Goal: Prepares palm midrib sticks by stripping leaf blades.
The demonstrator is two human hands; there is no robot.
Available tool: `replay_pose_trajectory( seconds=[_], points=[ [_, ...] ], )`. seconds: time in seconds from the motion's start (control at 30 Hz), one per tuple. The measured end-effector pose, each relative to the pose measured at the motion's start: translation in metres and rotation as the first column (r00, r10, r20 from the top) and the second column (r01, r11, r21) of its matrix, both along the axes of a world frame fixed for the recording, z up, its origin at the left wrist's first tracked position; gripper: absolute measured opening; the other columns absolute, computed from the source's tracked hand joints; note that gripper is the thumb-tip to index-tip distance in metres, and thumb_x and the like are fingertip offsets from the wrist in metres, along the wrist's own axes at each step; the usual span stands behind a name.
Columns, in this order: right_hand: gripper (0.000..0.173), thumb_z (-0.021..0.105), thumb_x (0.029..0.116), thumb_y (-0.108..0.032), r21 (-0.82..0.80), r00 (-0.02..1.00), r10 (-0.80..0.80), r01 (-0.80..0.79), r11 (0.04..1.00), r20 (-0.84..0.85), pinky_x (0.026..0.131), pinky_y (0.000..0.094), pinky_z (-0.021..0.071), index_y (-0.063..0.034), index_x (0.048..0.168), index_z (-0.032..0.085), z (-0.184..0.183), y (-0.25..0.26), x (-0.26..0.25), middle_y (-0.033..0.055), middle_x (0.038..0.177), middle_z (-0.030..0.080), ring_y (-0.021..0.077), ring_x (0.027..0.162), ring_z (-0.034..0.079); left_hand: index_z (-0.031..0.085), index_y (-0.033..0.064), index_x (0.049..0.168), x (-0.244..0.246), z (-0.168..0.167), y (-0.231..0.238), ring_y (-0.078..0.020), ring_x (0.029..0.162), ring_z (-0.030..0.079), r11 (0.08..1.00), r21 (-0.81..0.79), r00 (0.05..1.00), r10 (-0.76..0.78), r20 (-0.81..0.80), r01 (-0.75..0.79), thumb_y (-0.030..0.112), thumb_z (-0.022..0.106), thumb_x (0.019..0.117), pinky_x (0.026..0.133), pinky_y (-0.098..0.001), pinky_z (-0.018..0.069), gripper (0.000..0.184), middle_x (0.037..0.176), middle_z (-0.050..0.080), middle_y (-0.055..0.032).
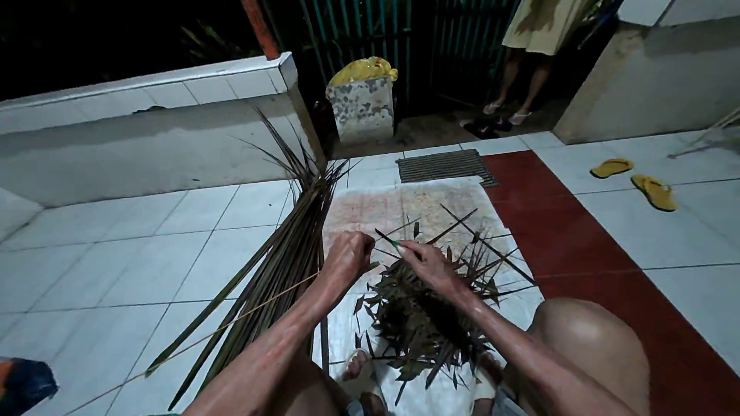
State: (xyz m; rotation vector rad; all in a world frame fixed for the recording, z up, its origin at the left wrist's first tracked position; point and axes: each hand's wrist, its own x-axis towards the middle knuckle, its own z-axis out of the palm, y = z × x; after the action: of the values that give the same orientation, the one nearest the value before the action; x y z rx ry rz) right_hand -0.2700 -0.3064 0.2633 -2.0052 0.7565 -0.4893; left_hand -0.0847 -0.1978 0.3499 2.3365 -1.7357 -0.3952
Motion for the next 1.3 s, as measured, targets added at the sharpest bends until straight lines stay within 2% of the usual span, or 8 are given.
replay_pose_trajectory(
  seconds=[0.3, 0.4, 0.53, 0.63, 0.77, 0.93, 1.07, 1.3],
  points=[
    [0.043, 0.044, 0.1076, -0.046, -0.017, 0.994, -0.073, 0.072, 0.997, -0.076, 0.089, 0.0461, 0.0534, -0.0252, 0.134, 0.07, 0.002, -0.005, -0.004, 0.0052, 0.106, 0.075, 0.0195, 0.097, 0.069, 0.075, 0.0085, 0.102, -0.008, -0.001, -0.002, -0.0304, 0.098, 0.07, 0.999, 0.022, 0.997, -0.031, 0.075, 0.03, 0.018, 0.053, 0.1033, 0.088, -0.0507, 0.055, 0.024, 0.097, 0.073, -0.0128],
    [0.043, 0.043, 0.108, -0.045, -0.019, 0.988, -0.112, 0.111, 0.994, -0.11, 0.092, 0.048, 0.0529, -0.0237, 0.135, 0.07, 0.001, -0.007, -0.005, 0.0064, 0.108, 0.075, 0.0216, 0.101, 0.069, 0.076, 0.0085, 0.1, -0.008, -0.002, 0.0, -0.0293, 0.097, 0.07, 0.999, 0.008, 0.995, -0.046, 0.085, 0.045, 0.017, 0.053, 0.1027, 0.089, -0.0494, 0.0545, 0.024, 0.096, 0.074, -0.0113],
    [0.043, 0.043, 0.1085, -0.045, -0.012, 0.973, -0.168, 0.168, 0.986, -0.159, 0.092, 0.0513, 0.0521, -0.0225, 0.134, 0.069, -0.007, -0.02, -0.01, 0.0082, 0.108, 0.074, 0.0248, 0.101, 0.069, 0.077, 0.0087, 0.1, -0.007, -0.001, 0.003, -0.0282, 0.096, 0.07, 0.998, 0.004, 0.997, -0.062, 0.055, 0.062, 0.017, 0.054, 0.1026, 0.089, -0.0493, 0.0536, 0.024, 0.095, 0.074, -0.0113],
    [0.042, 0.044, 0.1084, -0.043, -0.016, 0.951, -0.228, 0.229, 0.973, -0.207, 0.094, 0.0556, 0.0513, -0.0213, 0.134, 0.069, -0.016, -0.029, -0.012, 0.0114, 0.113, 0.074, 0.0296, 0.106, 0.069, 0.077, 0.0101, 0.104, -0.006, 0.001, 0.004, -0.0277, 0.096, 0.071, 0.999, 0.03, 0.999, -0.044, 0.029, 0.043, 0.018, 0.055, 0.103, 0.089, -0.0496, 0.0538, 0.024, 0.097, 0.075, -0.0107],
    [0.042, 0.043, 0.1086, -0.044, -0.002, 0.928, -0.24, 0.249, 0.968, -0.284, 0.097, 0.0564, 0.0502, -0.0233, 0.136, 0.068, -0.027, -0.037, -0.018, 0.0107, 0.119, 0.072, 0.03, 0.112, 0.067, 0.079, 0.0119, 0.103, -0.002, -0.001, 0.008, -0.0246, 0.094, 0.071, 0.997, 0.056, 0.998, -0.057, -0.006, 0.057, 0.019, 0.057, 0.1019, 0.089, -0.0475, 0.0537, 0.023, 0.095, 0.076, -0.0086],
    [0.044, 0.041, 0.1098, -0.041, -0.016, 0.876, -0.325, 0.343, 0.939, -0.357, 0.098, 0.0604, 0.0482, -0.0161, 0.132, 0.069, -0.047, -0.049, -0.036, 0.0166, 0.122, 0.071, 0.0358, 0.116, 0.065, 0.08, 0.0114, 0.103, 0.005, 0.003, 0.018, -0.0189, 0.088, 0.07, 1.0, 0.013, 0.995, -0.001, -0.102, 0.003, 0.022, 0.059, 0.1023, 0.085, -0.0434, 0.0548, 0.023, 0.092, 0.075, -0.0065],
    [0.045, 0.042, 0.1096, -0.042, -0.043, 0.918, -0.347, 0.345, 0.938, -0.192, 0.092, 0.0576, 0.0512, -0.0143, 0.134, 0.068, -0.032, -0.045, -0.034, 0.0161, 0.112, 0.072, 0.0333, 0.104, 0.068, 0.079, 0.0135, 0.107, 0.018, 0.001, 0.018, -0.0143, 0.087, 0.069, 0.997, 0.009, 0.972, 0.078, -0.222, -0.078, 0.028, 0.061, 0.1028, 0.085, -0.0409, 0.0549, 0.024, 0.095, 0.075, -0.0035],
    [0.042, 0.047, 0.1072, -0.043, -0.049, 0.996, -0.085, 0.086, 0.995, 0.017, 0.088, 0.0462, 0.0557, -0.0211, 0.136, 0.068, -0.002, 0.003, -0.007, 0.007, 0.108, 0.074, 0.0205, 0.095, 0.07, 0.08, 0.0163, 0.105, 0.016, -0.001, 0.002, -0.0079, 0.068, 0.06, 0.995, 0.014, 0.932, 0.095, -0.349, -0.096, 0.031, 0.062, 0.1029, 0.068, -0.0335, 0.0506, 0.024, 0.082, 0.071, 0.0016]
  ],
)
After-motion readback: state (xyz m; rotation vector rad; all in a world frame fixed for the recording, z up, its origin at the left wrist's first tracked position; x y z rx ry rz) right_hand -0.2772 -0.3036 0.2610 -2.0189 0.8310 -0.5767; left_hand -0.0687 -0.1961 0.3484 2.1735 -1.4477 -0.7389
